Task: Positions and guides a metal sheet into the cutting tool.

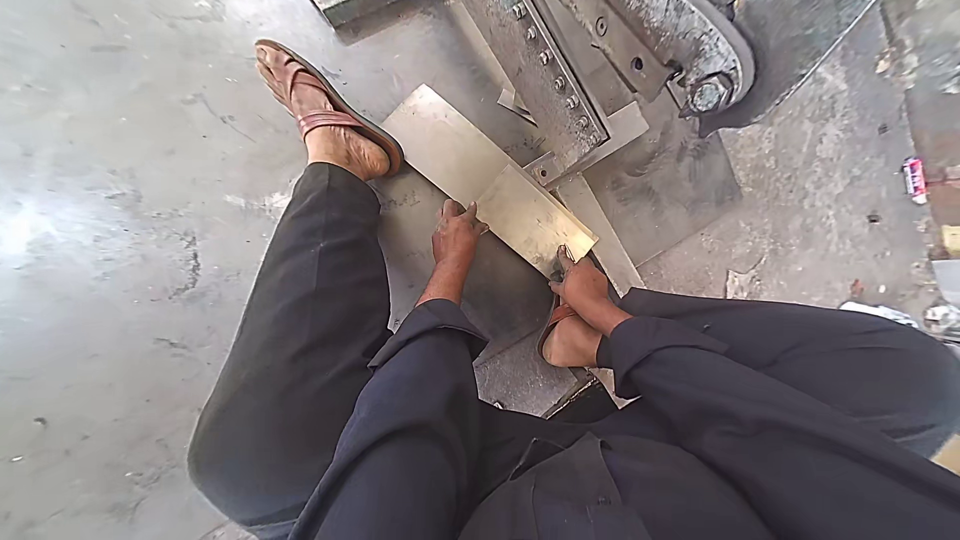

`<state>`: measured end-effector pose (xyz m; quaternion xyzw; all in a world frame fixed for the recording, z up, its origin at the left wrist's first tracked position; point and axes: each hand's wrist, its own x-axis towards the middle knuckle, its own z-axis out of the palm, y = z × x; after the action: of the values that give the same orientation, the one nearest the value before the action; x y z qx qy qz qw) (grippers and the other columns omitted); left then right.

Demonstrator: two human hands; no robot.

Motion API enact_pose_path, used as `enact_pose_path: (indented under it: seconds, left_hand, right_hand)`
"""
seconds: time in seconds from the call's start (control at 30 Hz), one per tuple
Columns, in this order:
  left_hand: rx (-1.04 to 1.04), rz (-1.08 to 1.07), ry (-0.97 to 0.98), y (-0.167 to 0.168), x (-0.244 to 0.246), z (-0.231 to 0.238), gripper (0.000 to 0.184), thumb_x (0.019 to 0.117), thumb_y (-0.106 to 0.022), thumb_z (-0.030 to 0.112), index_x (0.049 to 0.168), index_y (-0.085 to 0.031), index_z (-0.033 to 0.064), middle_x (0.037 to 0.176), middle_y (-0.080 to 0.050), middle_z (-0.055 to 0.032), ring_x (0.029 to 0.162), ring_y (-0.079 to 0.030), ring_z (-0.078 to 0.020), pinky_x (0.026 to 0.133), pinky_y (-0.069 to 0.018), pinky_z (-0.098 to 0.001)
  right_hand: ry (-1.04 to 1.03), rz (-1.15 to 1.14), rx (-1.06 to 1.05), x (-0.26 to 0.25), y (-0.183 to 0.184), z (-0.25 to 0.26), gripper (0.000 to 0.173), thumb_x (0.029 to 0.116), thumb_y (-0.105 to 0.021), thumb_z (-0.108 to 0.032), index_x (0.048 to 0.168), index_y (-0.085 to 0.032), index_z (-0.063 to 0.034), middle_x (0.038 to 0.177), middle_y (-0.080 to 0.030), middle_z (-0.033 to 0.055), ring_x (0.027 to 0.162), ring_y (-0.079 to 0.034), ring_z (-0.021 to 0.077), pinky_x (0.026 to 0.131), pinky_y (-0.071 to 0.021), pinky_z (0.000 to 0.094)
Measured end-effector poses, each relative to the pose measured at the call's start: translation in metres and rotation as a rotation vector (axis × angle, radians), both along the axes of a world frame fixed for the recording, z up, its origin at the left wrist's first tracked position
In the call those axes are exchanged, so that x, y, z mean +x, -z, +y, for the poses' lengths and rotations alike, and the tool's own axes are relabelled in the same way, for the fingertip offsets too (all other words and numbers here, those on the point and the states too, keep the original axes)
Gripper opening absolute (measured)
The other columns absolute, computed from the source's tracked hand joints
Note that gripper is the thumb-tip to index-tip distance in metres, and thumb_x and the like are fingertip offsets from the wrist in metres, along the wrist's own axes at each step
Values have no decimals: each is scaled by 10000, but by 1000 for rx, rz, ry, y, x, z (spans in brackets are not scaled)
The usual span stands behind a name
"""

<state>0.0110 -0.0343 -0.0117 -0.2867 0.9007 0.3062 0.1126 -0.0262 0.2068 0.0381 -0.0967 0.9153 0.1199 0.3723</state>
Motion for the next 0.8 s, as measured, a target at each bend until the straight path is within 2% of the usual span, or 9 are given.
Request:
enact_pose_path:
  seconds: [0.1, 0.3, 0.4, 0.47, 0.53, 0.63, 0.7, 0.73, 0.8]
  left_hand:
    - [-13, 19, -9, 2, 1, 2, 487, 970, -719, 348, 1425, -635, 195, 1384, -562, -194, 1297, -546, -388, 992, -525, -551]
    - [6, 0, -43, 6, 2, 7, 615, 912, -781, 391, 1467, -594, 205, 1438, -534, -172, 1322, -531, -386, 985, -532, -566]
    - [-21, -55, -14, 1, 1, 9, 766, 868, -784, 543, 1504, -549, 186, 1475, -498, -187, 1339, -512, -404, 970, -530, -596]
    - [-66, -92, 13, -4, 0, 16, 896, 842, -716, 694, 1526, -512, 153, 1500, -476, -213, 1366, -478, -428, 1011, -470, -651]
    - [-166, -96, 45, -9, -1, 25, 955, 844, -641, 765, 1514, -508, 97, 1487, -502, -218, 1372, -466, -431, 1047, -405, -666]
    - [-252, -129, 87, -14, -8, 39, 983, 886, -642, 699, 1534, -428, -8, 1589, -420, -193, 1478, -366, -412, 1143, -277, -700]
    - [-254, -151, 107, -12, -10, 45, 974, 927, -617, 658, 1569, -361, -28, 1686, -273, -166, 1571, -201, -381, 1210, -99, -722]
    - [-261, -141, 132, -9, -10, 46, 928, 955, -595, 625, 1562, -368, -40, 1698, -240, -172, 1584, -164, -372, 1224, -61, -714]
    - [-267, -121, 206, -4, -9, 53, 791, 1033, -516, 530, 1534, -400, -73, 1693, -222, -217, 1588, -152, -373, 1257, -62, -653]
  right_hand:
    - [23, 10, -18, 0, 2, 1, 860, 925, -700, -499, 1647, -283, -288, 1370, -569, 244, 1153, -648, 400, 893, -562, 567]
    - [26, 14, -36, 0, 0, 3, 841, 925, -709, -488, 1639, -311, -288, 1354, -573, 250, 1142, -651, 401, 882, -567, 566]
    - [13, 6, -31, 0, -1, 2, 855, 931, -701, -496, 1647, -284, -288, 1348, -580, 245, 1148, -652, 393, 878, -571, 556]
    - [24, 8, -37, 1, -1, 4, 854, 925, -711, -492, 1643, -296, -288, 1343, -580, 247, 1145, -652, 399, 875, -571, 562]
    - [24, 8, -49, 0, 1, 4, 849, 928, -708, -495, 1642, -303, -279, 1342, -584, 248, 1159, -644, 402, 889, -566, 563]
    - [9, -9, -30, -3, -1, 1, 842, 941, -678, -506, 1648, -283, -276, 1383, -567, 247, 1203, -628, 397, 935, -550, 557]
    - [-2, -26, -10, -3, -3, 0, 851, 951, -661, -511, 1658, -249, -275, 1396, -564, 245, 1204, -631, 391, 944, -544, 552]
    - [-2, -28, -9, -3, -4, 0, 851, 950, -661, -508, 1658, -249, -275, 1399, -564, 244, 1204, -634, 389, 946, -545, 551]
    - [-6, -28, -7, -3, -4, 0, 844, 949, -657, -508, 1656, -258, -277, 1396, -566, 241, 1198, -636, 389, 944, -545, 554]
